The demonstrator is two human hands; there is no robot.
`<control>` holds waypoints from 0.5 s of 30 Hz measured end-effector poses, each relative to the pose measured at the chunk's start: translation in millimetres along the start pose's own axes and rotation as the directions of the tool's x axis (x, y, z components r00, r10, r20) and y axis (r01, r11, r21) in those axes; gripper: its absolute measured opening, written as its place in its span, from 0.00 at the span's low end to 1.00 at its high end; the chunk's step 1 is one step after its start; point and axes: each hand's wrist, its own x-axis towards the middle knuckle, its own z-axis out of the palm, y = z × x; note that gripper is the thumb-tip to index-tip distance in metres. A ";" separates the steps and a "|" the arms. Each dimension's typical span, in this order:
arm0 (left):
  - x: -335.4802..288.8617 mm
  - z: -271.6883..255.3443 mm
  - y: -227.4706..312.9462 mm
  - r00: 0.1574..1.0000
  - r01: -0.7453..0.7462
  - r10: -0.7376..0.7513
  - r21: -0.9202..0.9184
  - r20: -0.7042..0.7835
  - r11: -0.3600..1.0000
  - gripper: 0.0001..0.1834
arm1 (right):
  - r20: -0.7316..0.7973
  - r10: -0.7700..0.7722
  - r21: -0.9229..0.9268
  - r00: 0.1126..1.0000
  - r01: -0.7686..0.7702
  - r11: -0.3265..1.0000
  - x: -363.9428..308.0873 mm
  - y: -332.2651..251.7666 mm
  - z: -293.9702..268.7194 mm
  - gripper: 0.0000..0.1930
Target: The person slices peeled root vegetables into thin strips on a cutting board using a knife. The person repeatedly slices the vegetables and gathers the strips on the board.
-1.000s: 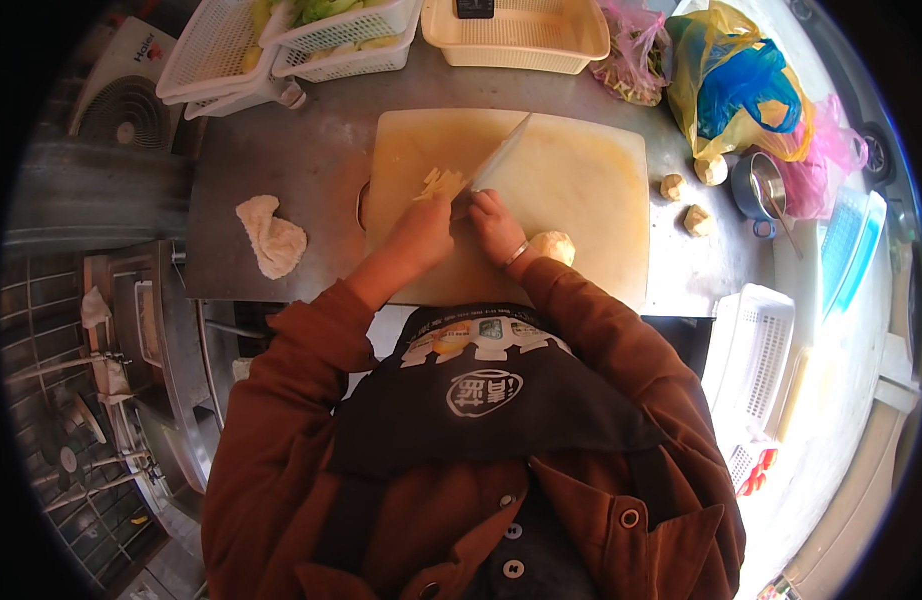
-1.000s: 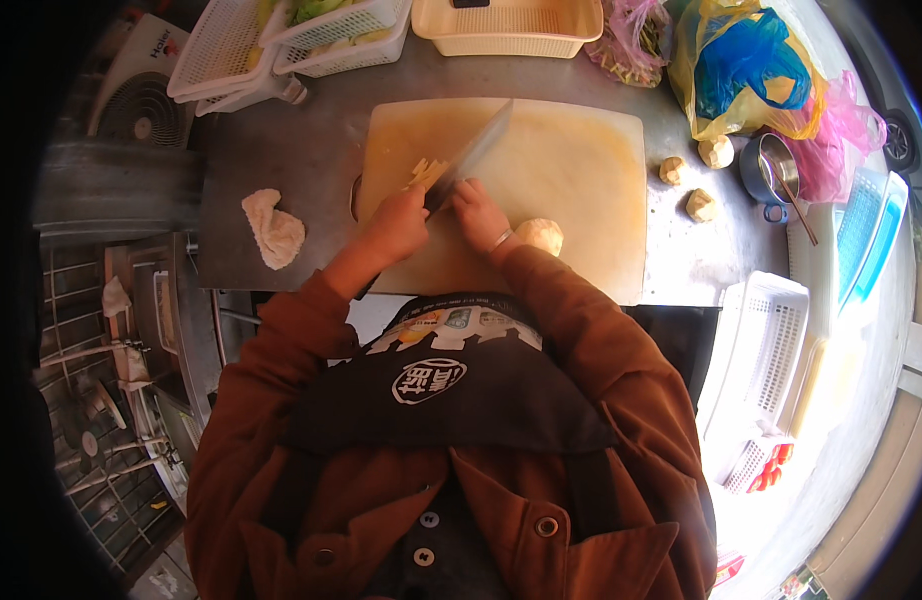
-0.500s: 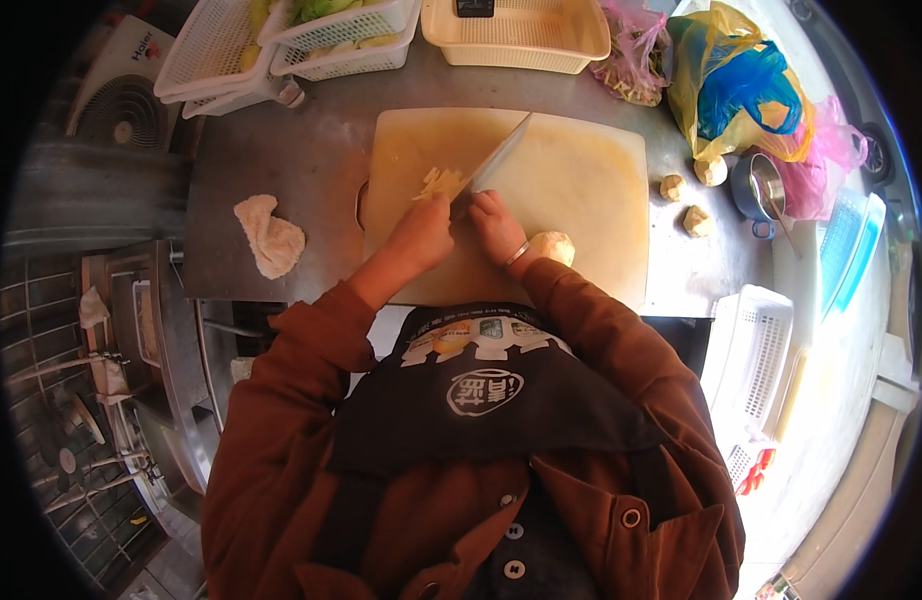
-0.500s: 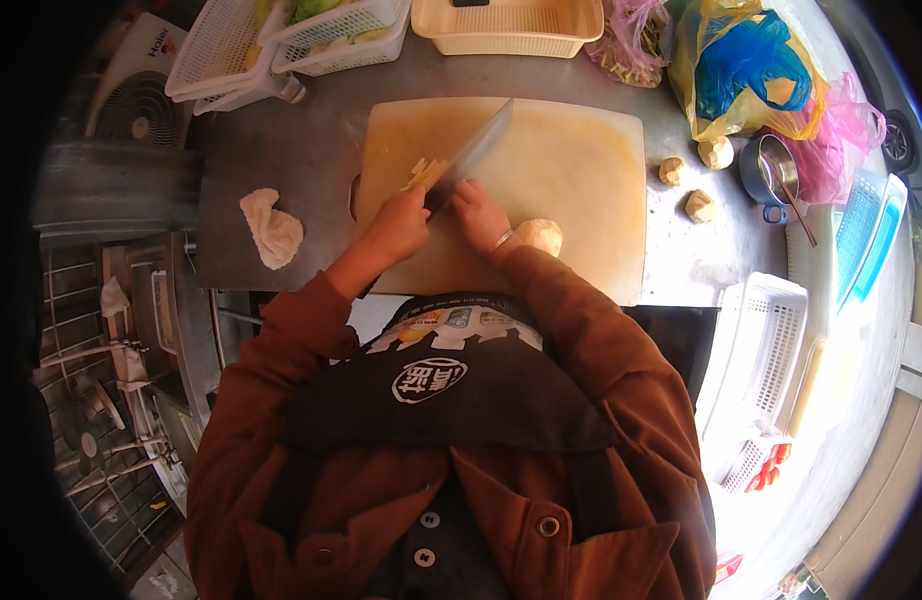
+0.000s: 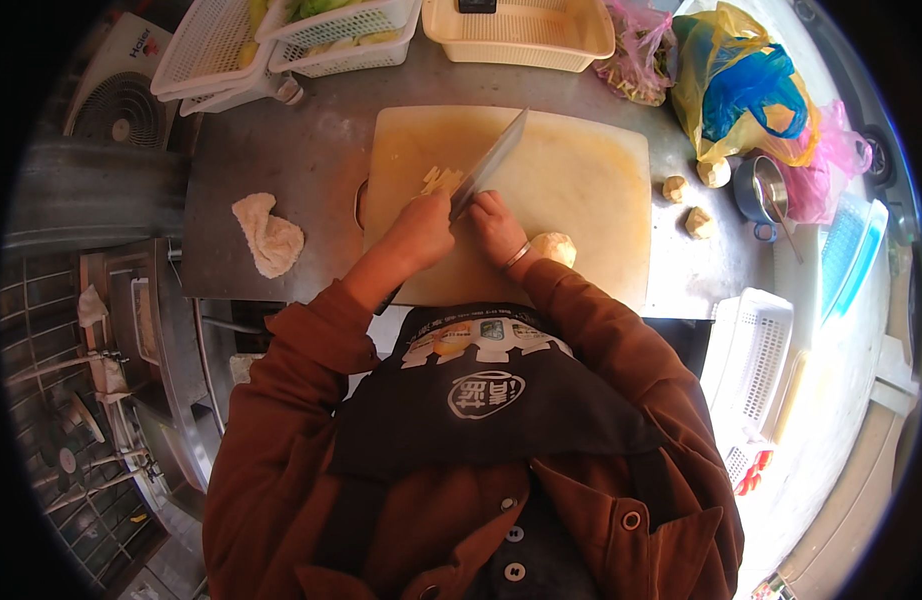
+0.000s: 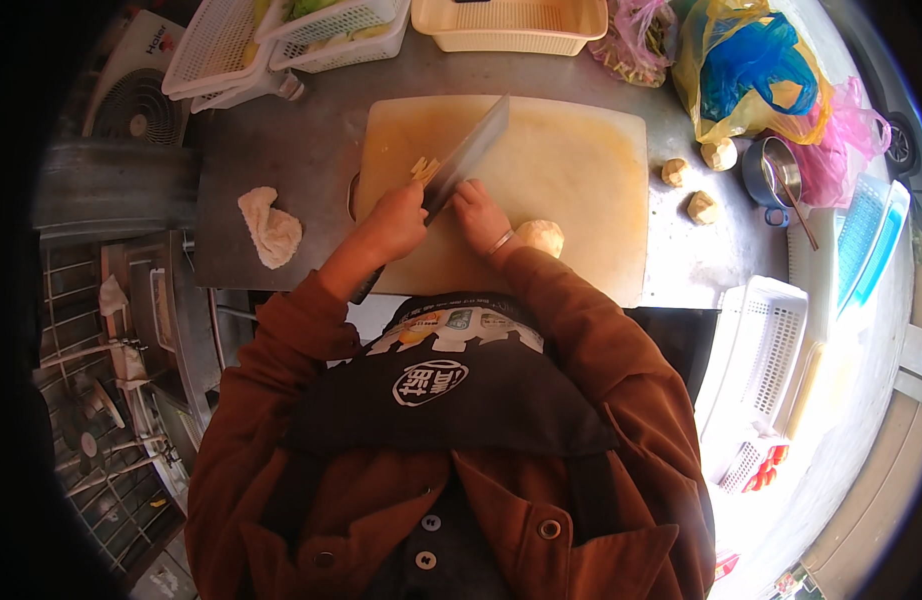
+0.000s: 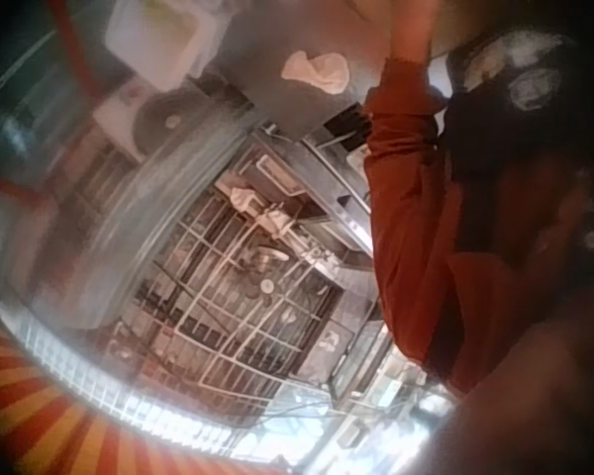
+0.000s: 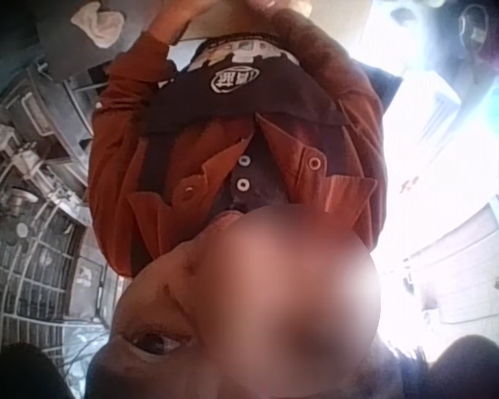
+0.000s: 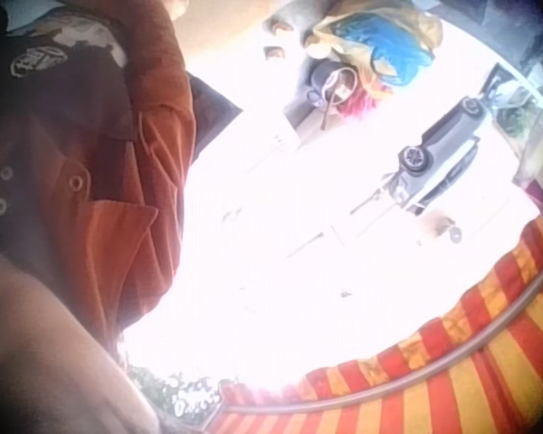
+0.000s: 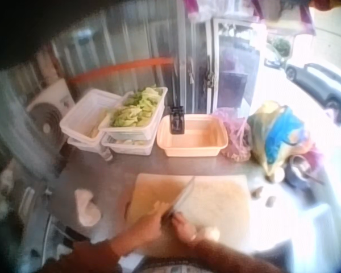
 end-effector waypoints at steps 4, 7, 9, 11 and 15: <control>1.4 19.2 -7.4 1.000 0.026 -0.027 -0.021 -0.011 0.999 0.09 | -0.003 0.016 0.018 1.000 -0.016 1.000 -0.4 -0.1 2.1 0.04; -0.1 24.1 -16.8 0.996 0.008 -0.010 -0.035 -0.084 0.999 0.09 | -0.012 0.077 0.002 0.997 -0.076 0.997 -0.9 -4.3 5.8 0.05; 1.1 20.8 -20.9 0.990 0.003 -0.015 -0.081 -0.139 0.997 0.09 | -0.051 0.095 -0.004 0.994 -0.095 0.995 0.5 -7.6 8.4 0.07; 1.8 15.0 -20.7 0.987 0.059 -0.081 -0.157 -0.137 0.986 0.10 | -0.103 0.095 0.008 0.990 -0.095 0.995 2.6 -12.8 10.2 0.10; -0.2 -1.5 -10.9 0.974 0.001 -0.031 -0.131 -0.224 0.991 0.09 | 0.067 0.126 -0.069 0.990 -0.121 0.990 12.2 -21.4 -4.2 0.08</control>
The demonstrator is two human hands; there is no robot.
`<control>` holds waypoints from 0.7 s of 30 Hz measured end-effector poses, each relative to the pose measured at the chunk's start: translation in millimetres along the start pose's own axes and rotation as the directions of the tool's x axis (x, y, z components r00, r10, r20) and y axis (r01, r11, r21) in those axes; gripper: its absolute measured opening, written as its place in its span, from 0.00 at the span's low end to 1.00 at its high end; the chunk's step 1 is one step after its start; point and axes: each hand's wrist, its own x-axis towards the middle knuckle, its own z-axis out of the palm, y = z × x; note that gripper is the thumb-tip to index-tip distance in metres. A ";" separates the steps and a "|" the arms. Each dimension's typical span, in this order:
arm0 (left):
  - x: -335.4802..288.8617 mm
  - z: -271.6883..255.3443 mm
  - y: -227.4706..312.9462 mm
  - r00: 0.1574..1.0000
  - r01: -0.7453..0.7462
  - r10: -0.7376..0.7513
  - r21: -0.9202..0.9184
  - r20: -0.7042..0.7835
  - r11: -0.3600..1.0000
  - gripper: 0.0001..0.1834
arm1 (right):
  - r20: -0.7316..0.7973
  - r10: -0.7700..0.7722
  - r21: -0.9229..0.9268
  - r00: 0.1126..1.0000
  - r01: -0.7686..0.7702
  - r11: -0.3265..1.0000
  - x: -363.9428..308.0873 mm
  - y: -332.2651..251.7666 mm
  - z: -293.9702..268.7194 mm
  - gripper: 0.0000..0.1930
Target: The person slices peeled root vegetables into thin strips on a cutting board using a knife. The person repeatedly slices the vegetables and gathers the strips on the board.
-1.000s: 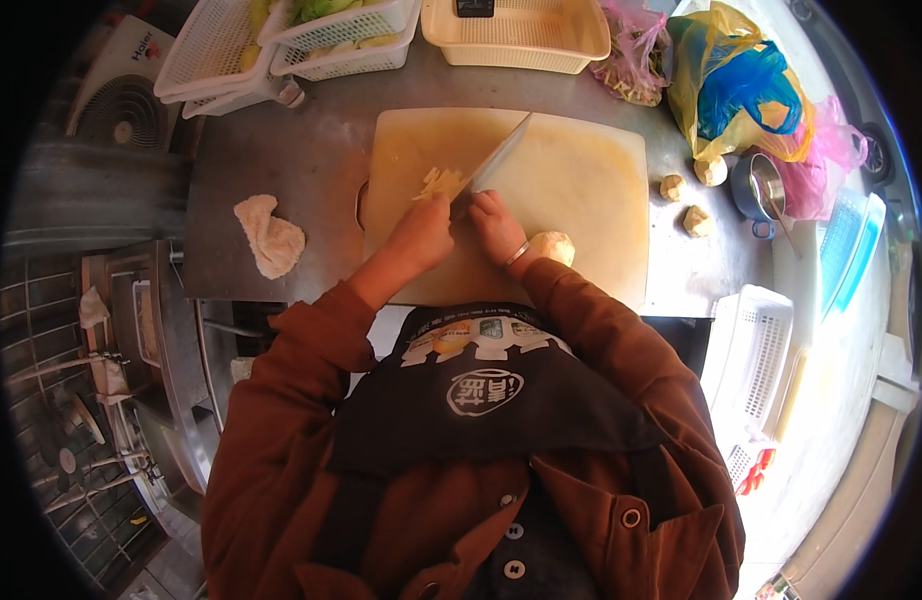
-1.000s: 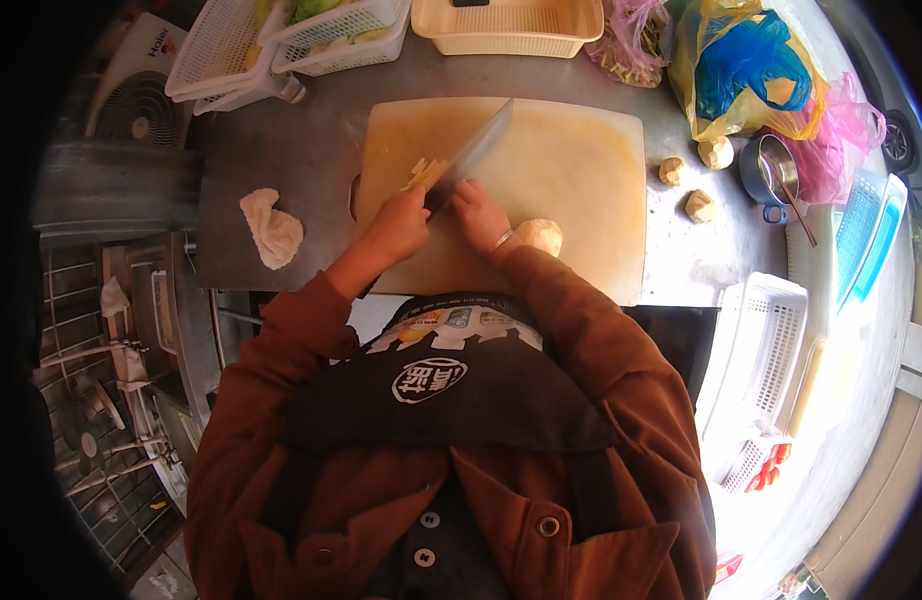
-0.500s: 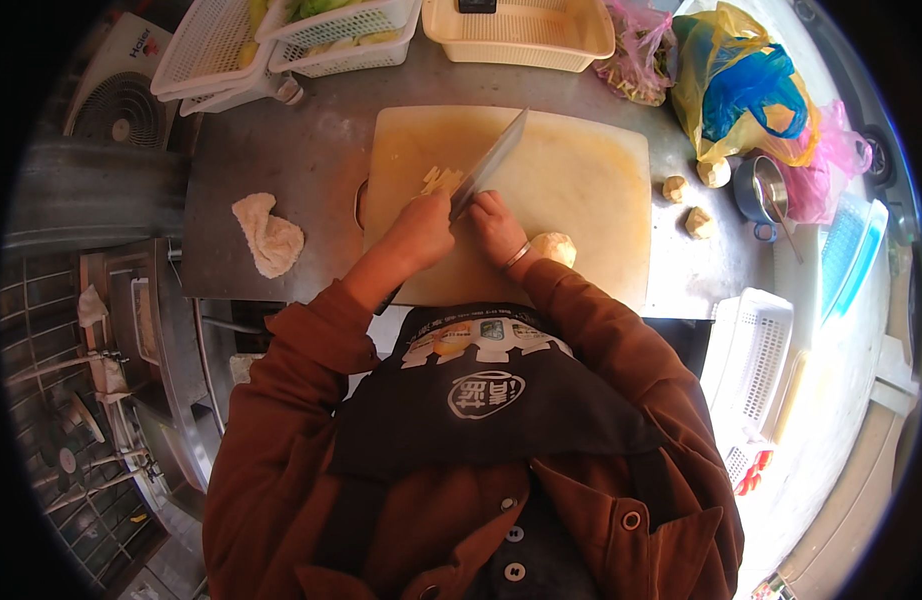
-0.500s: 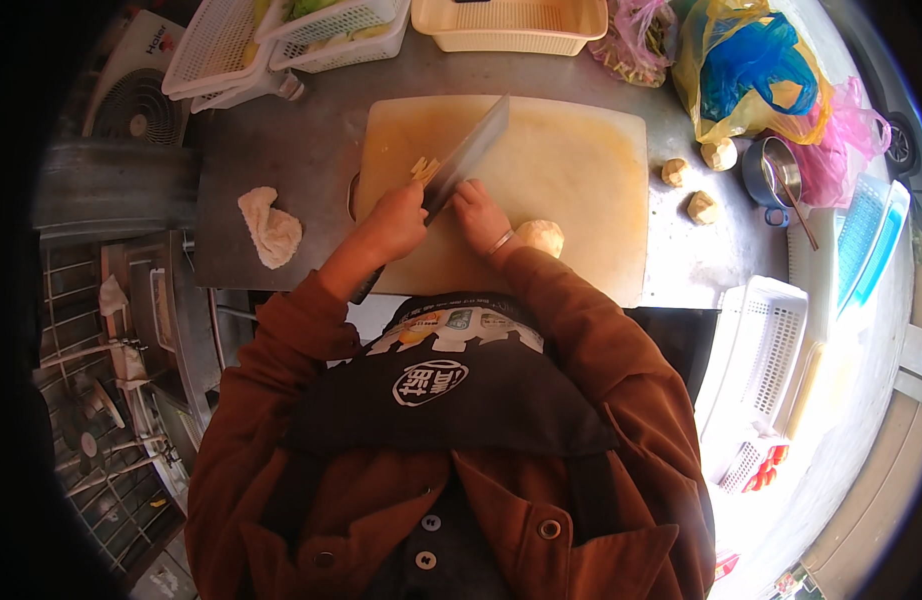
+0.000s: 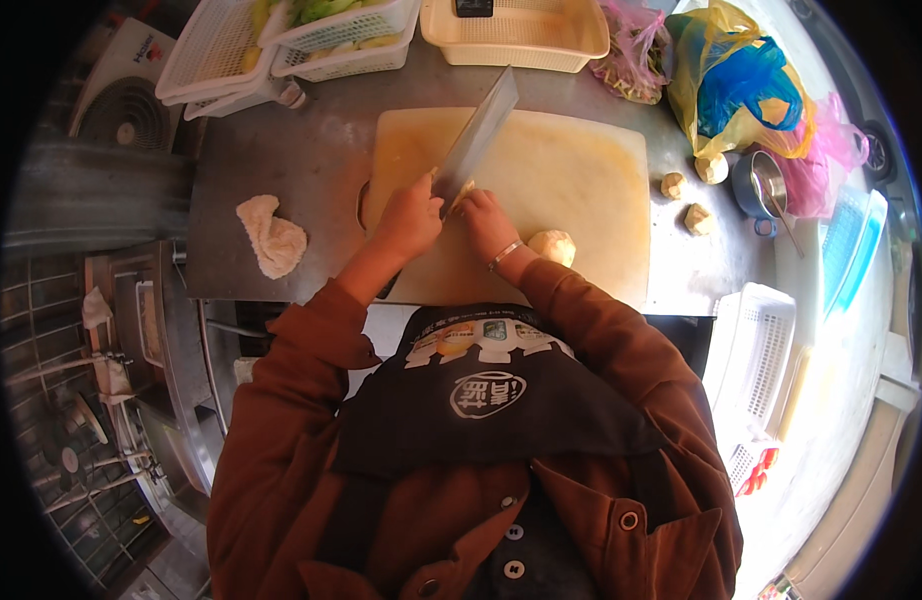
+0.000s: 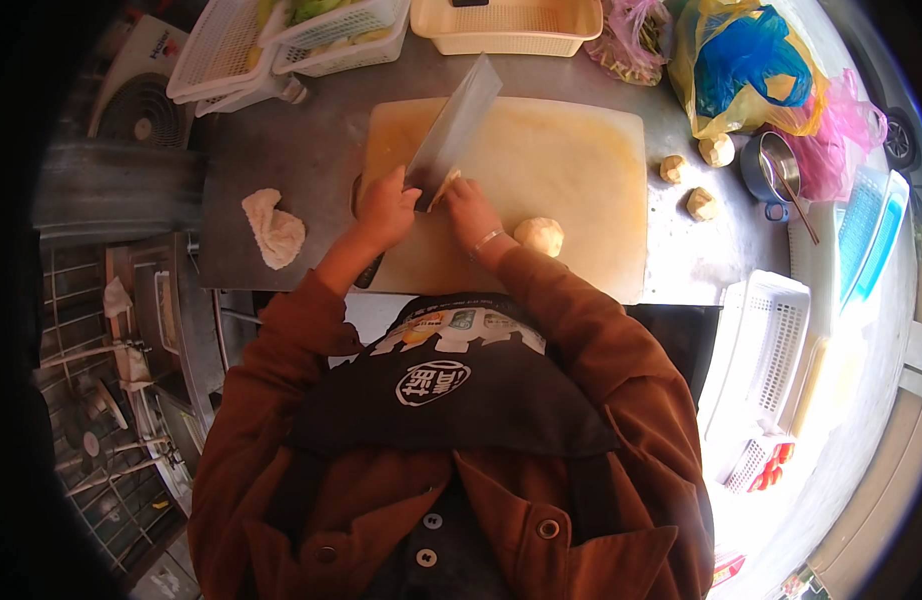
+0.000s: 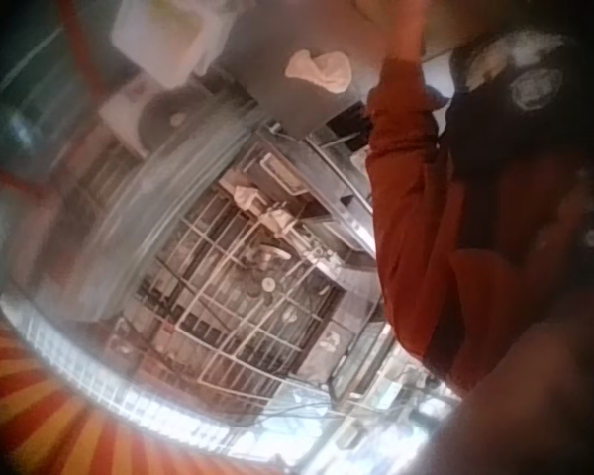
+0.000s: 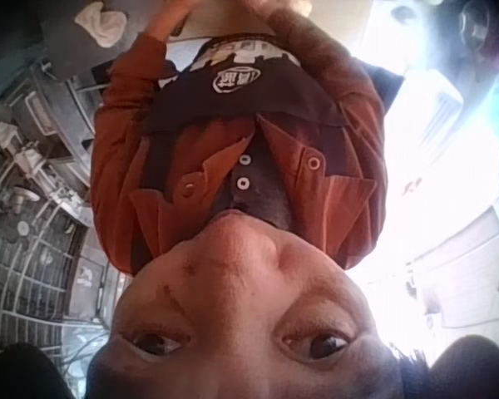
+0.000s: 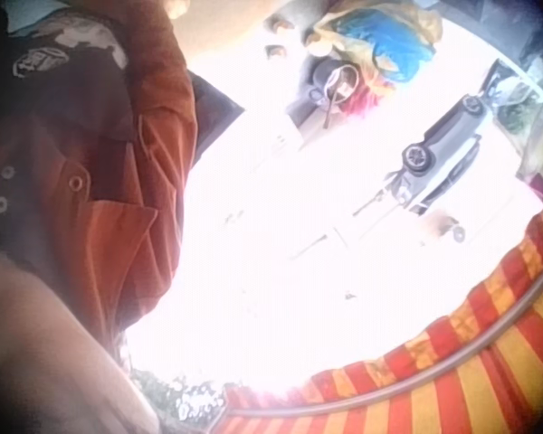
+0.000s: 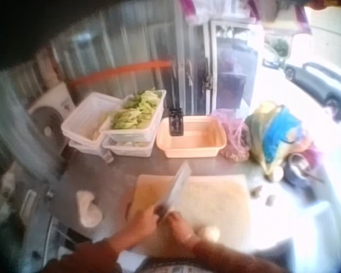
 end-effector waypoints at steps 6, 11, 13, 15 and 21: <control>-9.7 -13.8 0.4 0.987 -0.119 0.106 0.110 0.117 0.987 0.09 | 0.298 0.187 -0.093 0.936 -0.167 0.982 -16.2 -28.3 -68.3 0.04; -21.0 -9.5 -25.8 0.957 -0.073 0.069 0.005 0.283 0.997 0.11 | 0.080 0.146 0.155 0.986 -0.157 0.975 -29.5 -33.0 -111.7 0.06; -18.5 -10.1 -36.4 0.963 -0.102 0.100 -0.004 0.251 0.995 0.11 | 0.071 0.180 0.245 0.981 -0.192 0.950 -21.7 -28.6 -121.2 0.03; -15.2 -11.1 -41.7 0.974 -0.120 0.115 0.014 0.195 0.993 0.10 | 0.057 0.226 0.296 0.972 -0.233 0.927 -8.1 -24.2 -130.7 0.03; -29.5 -21.7 -24.8 0.971 -0.229 0.237 0.228 -0.008 0.946 0.06 | -0.103 0.144 0.436 0.984 -0.086 0.896 41.8 -21.6 -148.0 0.06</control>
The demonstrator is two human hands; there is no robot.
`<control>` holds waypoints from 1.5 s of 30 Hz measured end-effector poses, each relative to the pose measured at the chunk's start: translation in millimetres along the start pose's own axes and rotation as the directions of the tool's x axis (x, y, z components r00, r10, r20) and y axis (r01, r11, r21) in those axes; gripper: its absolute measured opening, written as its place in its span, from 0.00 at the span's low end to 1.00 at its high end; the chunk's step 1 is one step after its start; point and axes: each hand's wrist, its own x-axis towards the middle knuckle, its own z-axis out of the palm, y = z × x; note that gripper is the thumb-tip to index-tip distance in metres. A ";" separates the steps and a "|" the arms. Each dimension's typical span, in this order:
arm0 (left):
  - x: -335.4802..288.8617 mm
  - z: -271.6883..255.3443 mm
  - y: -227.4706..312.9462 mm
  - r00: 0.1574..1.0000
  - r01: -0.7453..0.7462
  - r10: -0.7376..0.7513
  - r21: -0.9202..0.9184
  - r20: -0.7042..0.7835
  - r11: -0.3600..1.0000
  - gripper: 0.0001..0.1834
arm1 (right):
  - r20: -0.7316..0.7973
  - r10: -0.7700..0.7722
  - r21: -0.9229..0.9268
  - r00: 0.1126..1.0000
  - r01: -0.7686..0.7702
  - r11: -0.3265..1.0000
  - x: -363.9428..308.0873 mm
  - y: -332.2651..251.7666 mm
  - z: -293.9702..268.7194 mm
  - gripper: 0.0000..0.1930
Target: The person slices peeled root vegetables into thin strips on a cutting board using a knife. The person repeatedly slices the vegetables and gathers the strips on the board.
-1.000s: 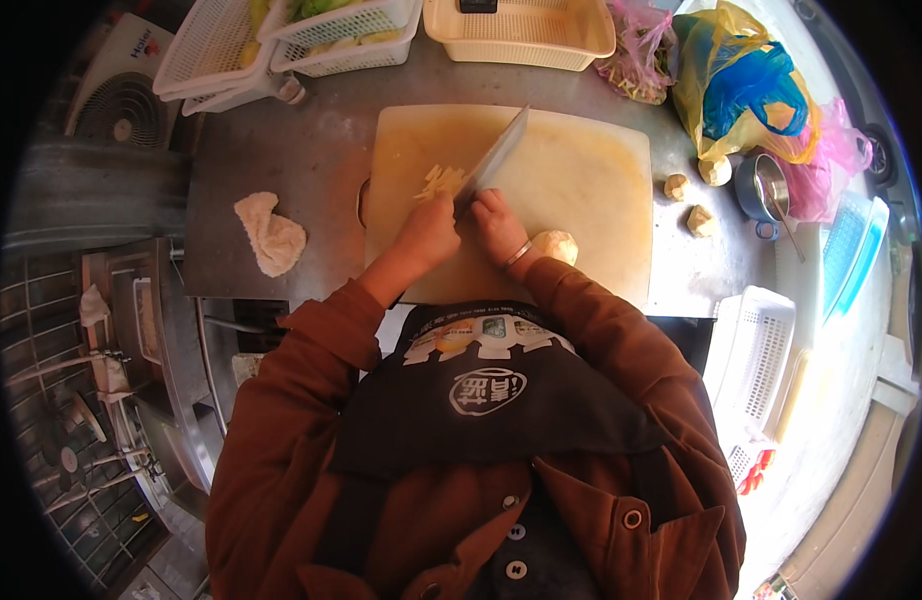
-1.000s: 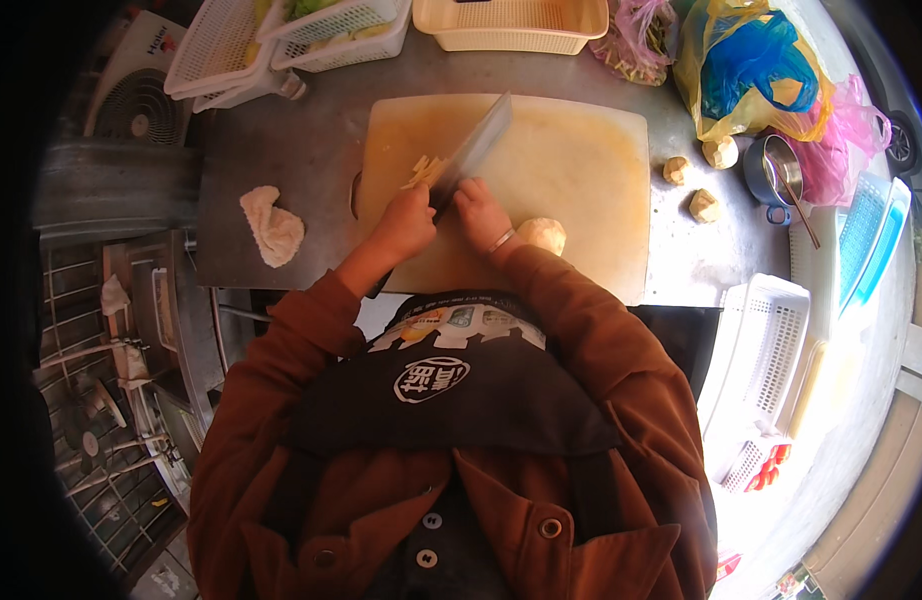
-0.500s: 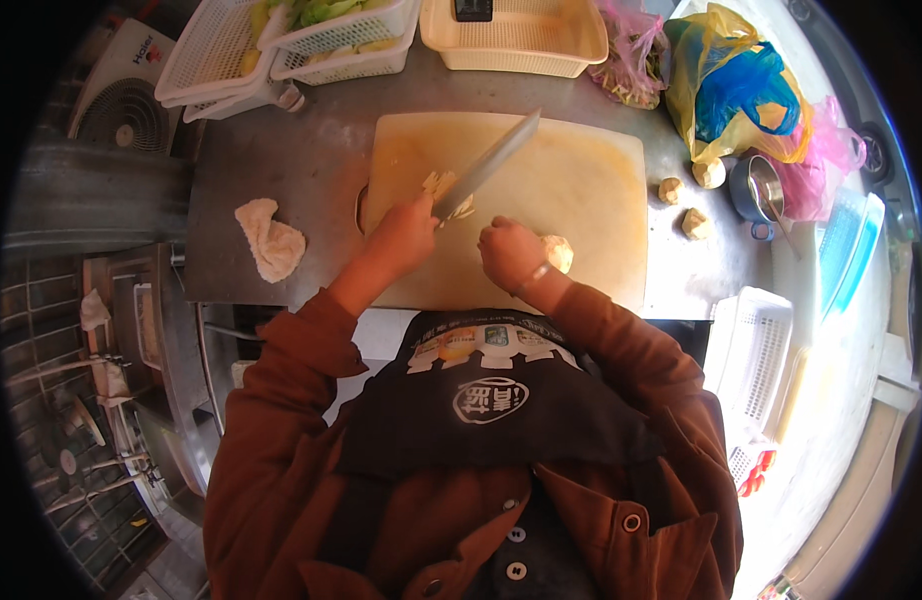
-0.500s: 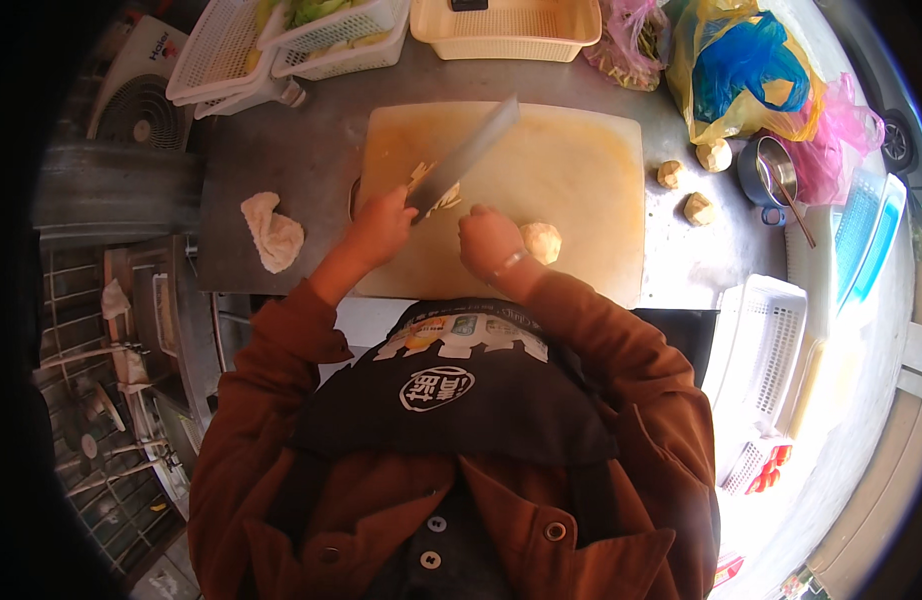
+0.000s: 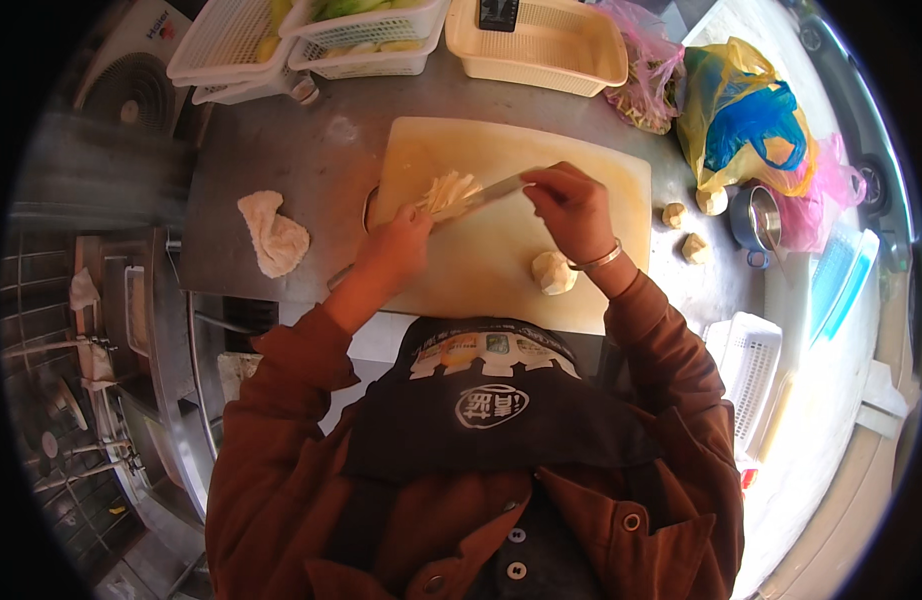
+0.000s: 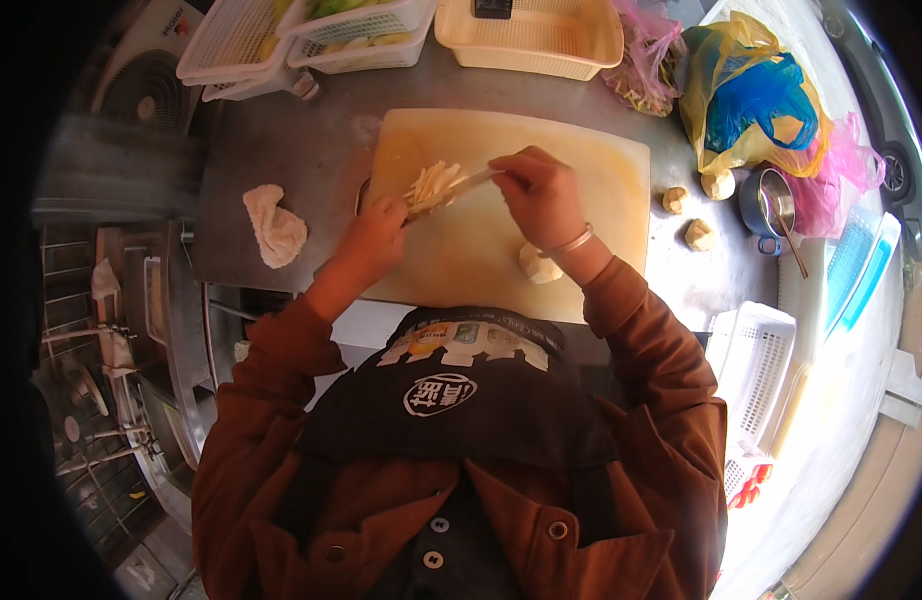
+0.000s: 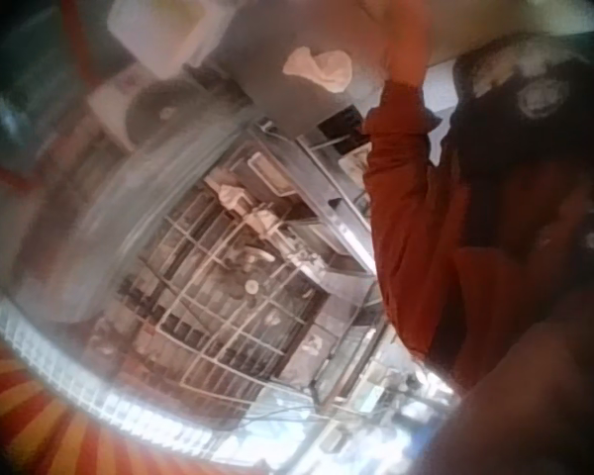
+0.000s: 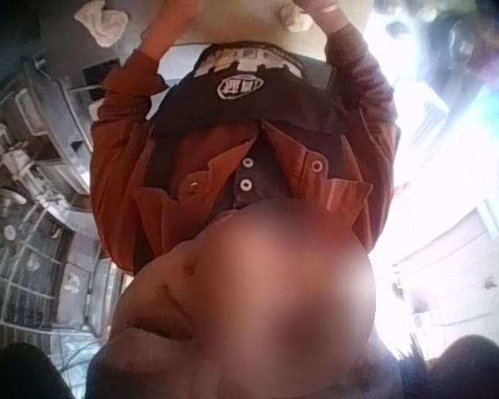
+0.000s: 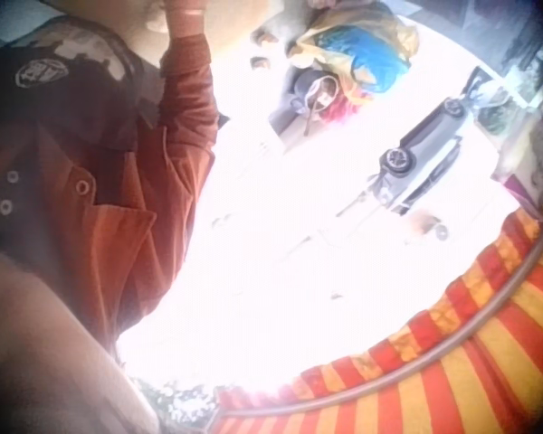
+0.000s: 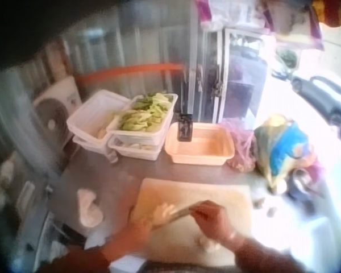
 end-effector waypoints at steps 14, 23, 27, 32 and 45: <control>-16.3 17.2 14.4 0.972 -0.169 0.207 0.283 -0.108 0.944 0.04 | 0.557 -0.189 -0.035 0.809 0.251 0.967 0.3 41.3 71.1 0.13; -30.3 2.5 23.6 0.983 -0.171 0.185 0.318 -0.014 0.933 0.04 | 0.461 0.010 -0.307 0.887 0.149 0.940 35.6 125.0 94.7 0.10; -43.2 -24.1 31.5 0.990 -0.140 0.142 0.304 0.016 0.942 0.05 | 0.366 -0.159 -0.368 0.917 0.300 0.880 55.1 134.4 69.3 0.09; -57.7 -34.7 38.7 0.992 0.128 -0.127 0.084 -0.011 0.988 0.05 | -0.018 -0.174 -0.296 0.985 0.161 0.942 54.7 87.9 22.7 0.05; -34.5 8.8 55.3 0.980 0.110 -0.076 -0.183 0.184 0.977 0.05 | -0.636 0.321 0.070 0.702 -0.361 0.930 18.5 68.4 -41.0 0.07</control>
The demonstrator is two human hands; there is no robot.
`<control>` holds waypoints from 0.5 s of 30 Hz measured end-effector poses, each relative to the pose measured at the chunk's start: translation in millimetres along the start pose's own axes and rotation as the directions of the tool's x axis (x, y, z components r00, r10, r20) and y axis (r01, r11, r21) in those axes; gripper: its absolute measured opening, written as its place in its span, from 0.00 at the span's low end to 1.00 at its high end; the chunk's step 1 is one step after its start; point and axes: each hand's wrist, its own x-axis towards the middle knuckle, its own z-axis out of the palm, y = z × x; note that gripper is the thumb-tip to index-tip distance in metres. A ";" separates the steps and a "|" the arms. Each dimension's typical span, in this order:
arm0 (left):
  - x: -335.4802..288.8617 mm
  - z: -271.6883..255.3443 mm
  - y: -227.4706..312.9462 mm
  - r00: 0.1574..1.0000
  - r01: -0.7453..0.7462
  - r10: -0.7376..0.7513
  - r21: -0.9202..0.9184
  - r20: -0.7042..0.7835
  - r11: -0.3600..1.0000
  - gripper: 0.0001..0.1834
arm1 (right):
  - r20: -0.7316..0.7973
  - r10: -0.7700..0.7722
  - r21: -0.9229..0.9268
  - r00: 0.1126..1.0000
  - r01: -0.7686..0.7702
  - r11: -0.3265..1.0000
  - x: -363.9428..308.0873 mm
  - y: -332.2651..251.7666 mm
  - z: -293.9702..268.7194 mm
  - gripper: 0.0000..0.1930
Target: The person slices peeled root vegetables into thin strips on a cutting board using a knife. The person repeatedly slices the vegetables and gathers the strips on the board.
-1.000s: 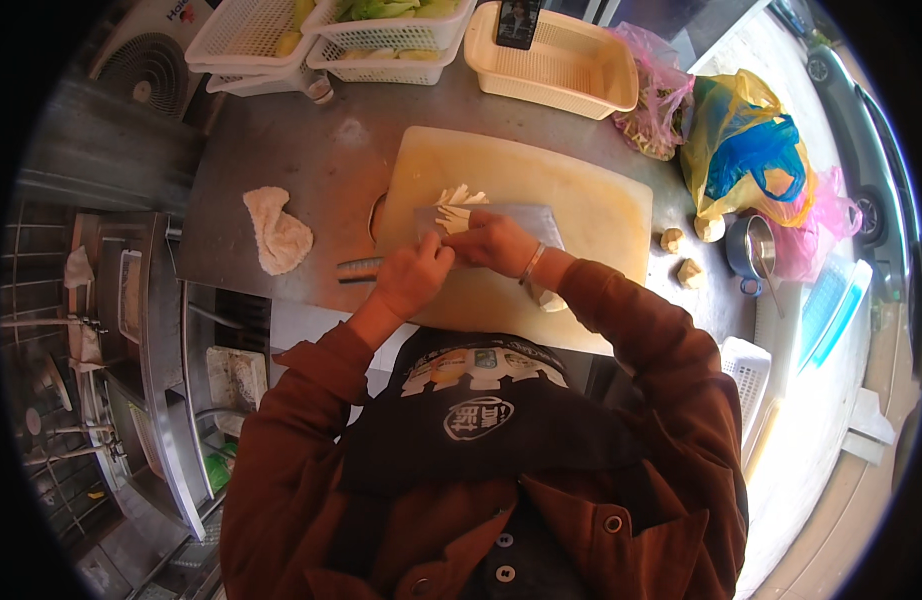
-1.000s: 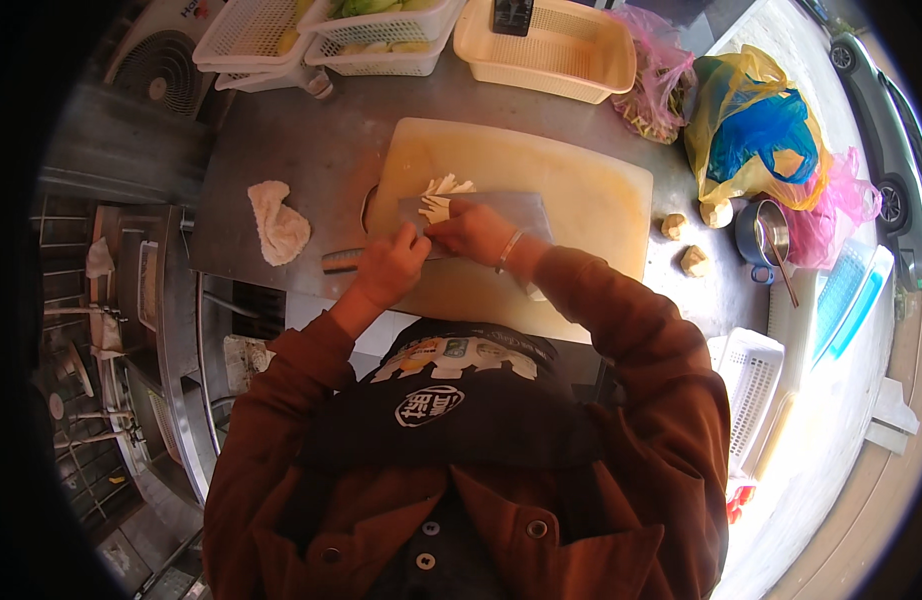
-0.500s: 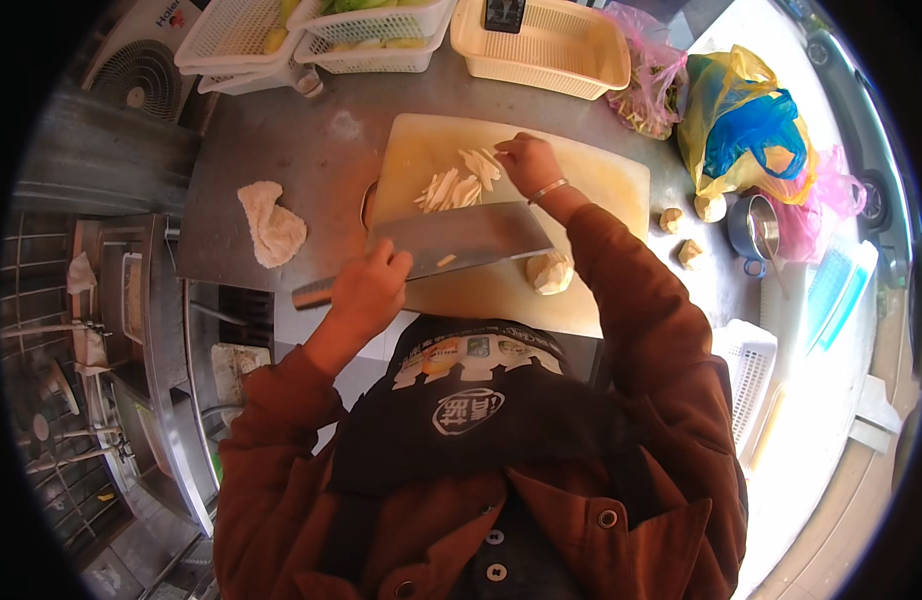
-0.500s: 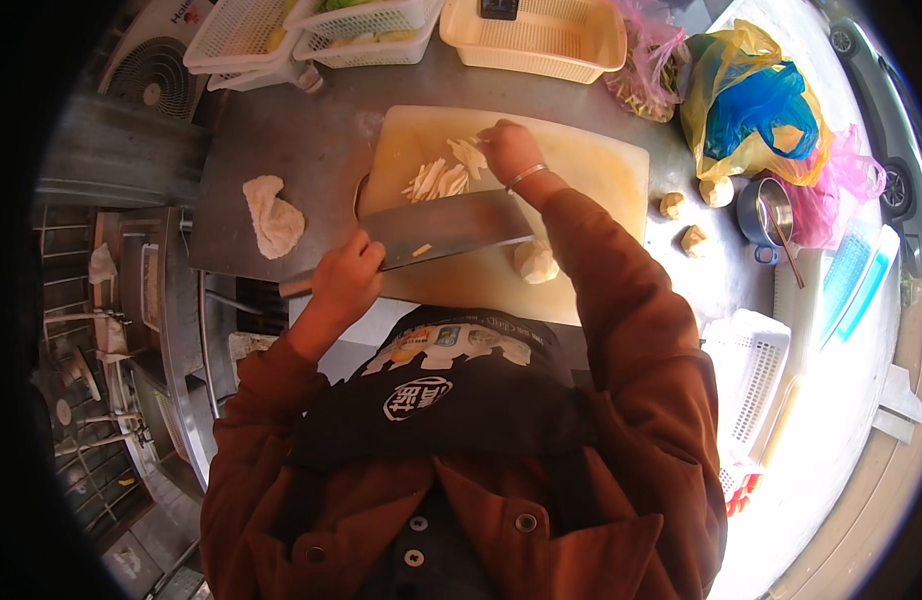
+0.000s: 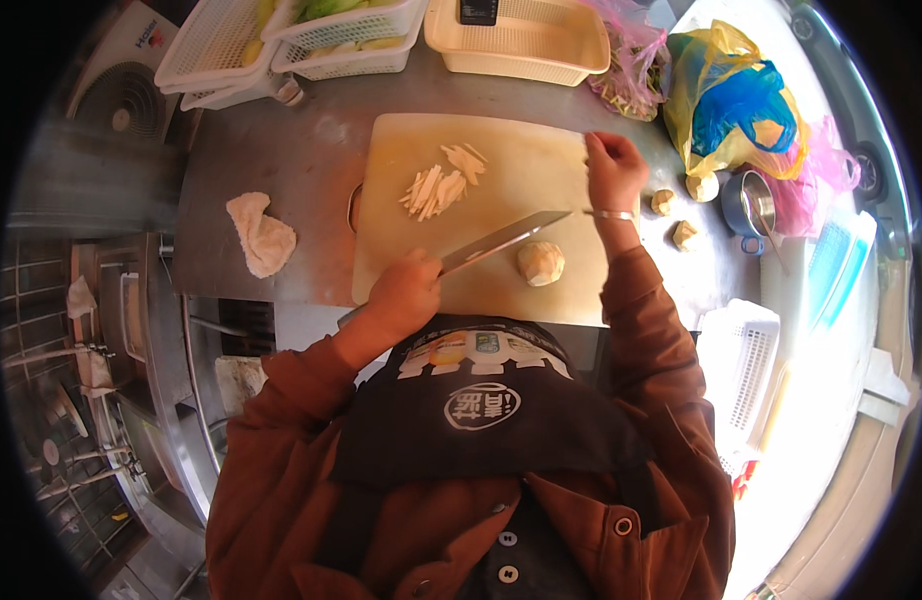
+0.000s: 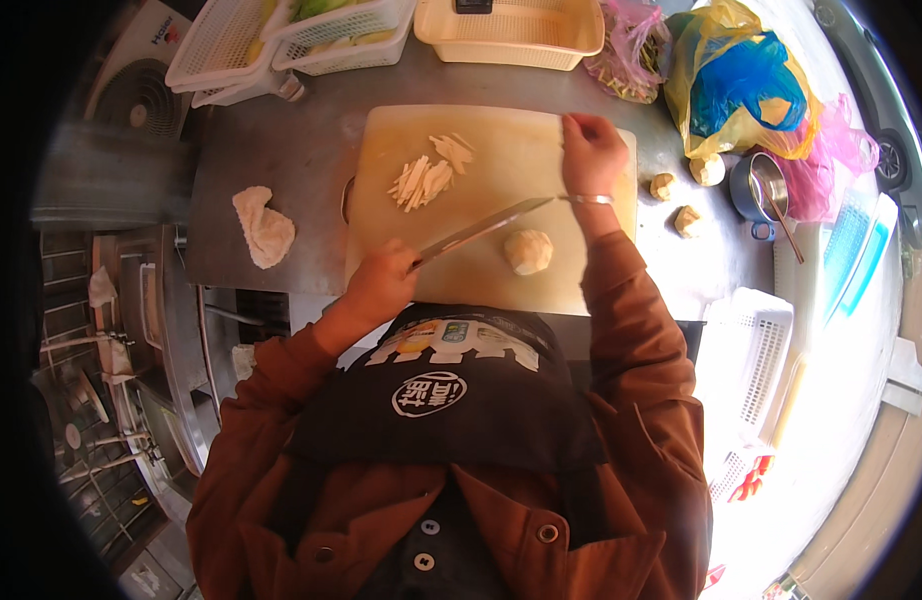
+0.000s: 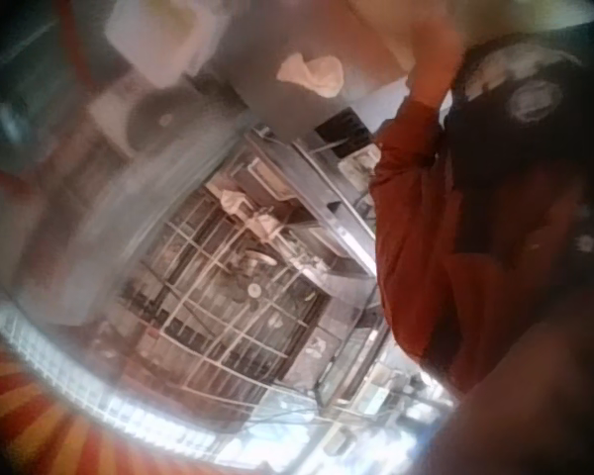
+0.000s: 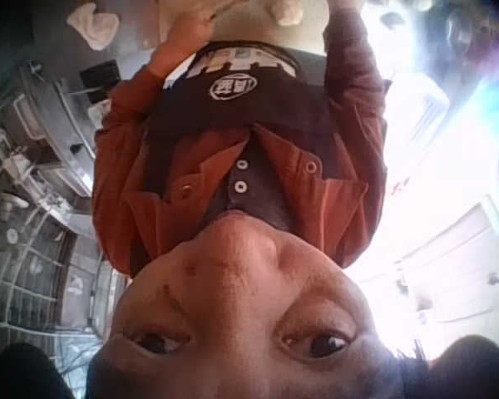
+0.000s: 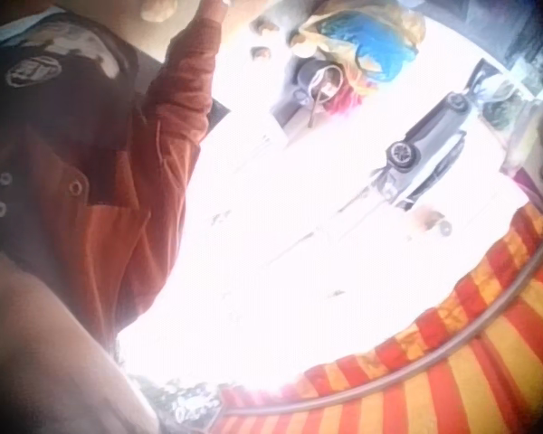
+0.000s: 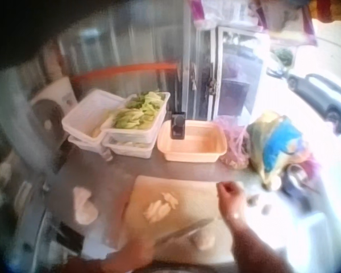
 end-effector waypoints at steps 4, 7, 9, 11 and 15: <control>9.8 9.9 5.8 0.999 -0.007 0.002 0.109 0.049 0.994 0.06 | 0.220 -0.473 0.054 0.853 0.473 0.879 -38.7 -27.5 42.7 0.04; 18.8 15.8 3.8 1.000 -0.029 0.029 0.032 0.007 0.999 0.04 | 0.605 -0.554 0.049 0.572 0.668 0.743 -63.0 -36.5 41.3 0.09; 23.1 15.8 -3.0 1.000 -0.015 0.014 -0.050 -0.020 0.999 0.04 | 0.448 -0.500 0.109 0.741 0.510 0.853 -63.5 -31.6 13.8 0.06; 24.0 12.5 -13.4 0.998 0.048 -0.051 -0.126 -0.020 0.991 0.04 | 0.341 -0.355 0.046 0.870 0.362 0.931 -62.3 -18.9 -28.8 0.03; 23.5 7.3 -30.7 0.977 0.155 -0.172 -0.137 -0.126 0.978 0.05 | 0.238 -0.085 -0.266 0.967 0.149 0.952 -93.0 16.2 -78.7 0.17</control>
